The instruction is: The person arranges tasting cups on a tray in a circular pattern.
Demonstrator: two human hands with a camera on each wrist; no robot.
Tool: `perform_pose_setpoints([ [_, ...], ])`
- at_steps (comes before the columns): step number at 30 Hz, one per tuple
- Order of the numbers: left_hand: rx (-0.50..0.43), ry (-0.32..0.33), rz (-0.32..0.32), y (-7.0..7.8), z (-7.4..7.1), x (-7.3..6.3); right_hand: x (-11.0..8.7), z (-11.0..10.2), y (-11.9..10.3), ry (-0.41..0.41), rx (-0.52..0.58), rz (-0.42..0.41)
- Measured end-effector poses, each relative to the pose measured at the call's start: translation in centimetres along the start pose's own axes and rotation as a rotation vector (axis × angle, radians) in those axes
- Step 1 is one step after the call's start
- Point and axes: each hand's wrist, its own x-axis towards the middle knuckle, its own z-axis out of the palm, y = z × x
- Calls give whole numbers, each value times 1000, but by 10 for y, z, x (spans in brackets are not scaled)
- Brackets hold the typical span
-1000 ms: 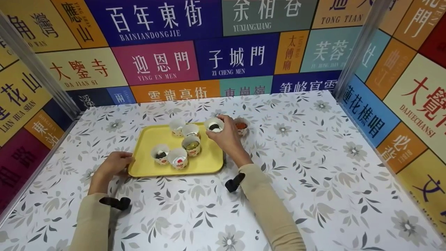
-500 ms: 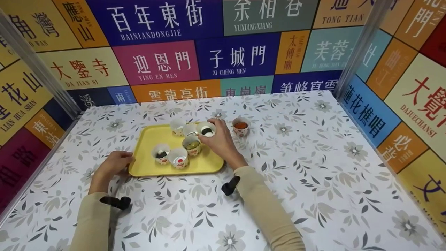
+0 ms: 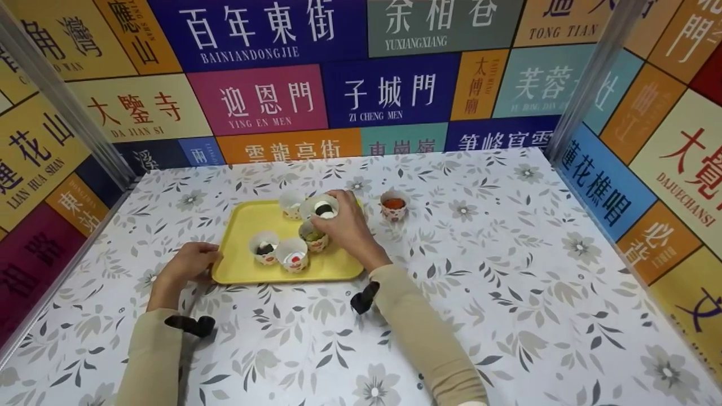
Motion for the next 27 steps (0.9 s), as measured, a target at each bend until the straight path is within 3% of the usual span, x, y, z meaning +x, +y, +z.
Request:
perform_pose_setpoints([
  [4, -10, 3, 4, 0, 0, 0, 4, 6, -8, -46, 15, -22],
  [11, 10, 14, 6, -1, 2, 1, 14, 17, -18, -50, -37, -26],
  [20, 28, 26, 25, 0, 2, 1, 20, 34, -31, -106, 18, -55],
  [27, 4, 2, 3, 0, 1, -1, 22, 51, -41, -139, 32, -22],
])
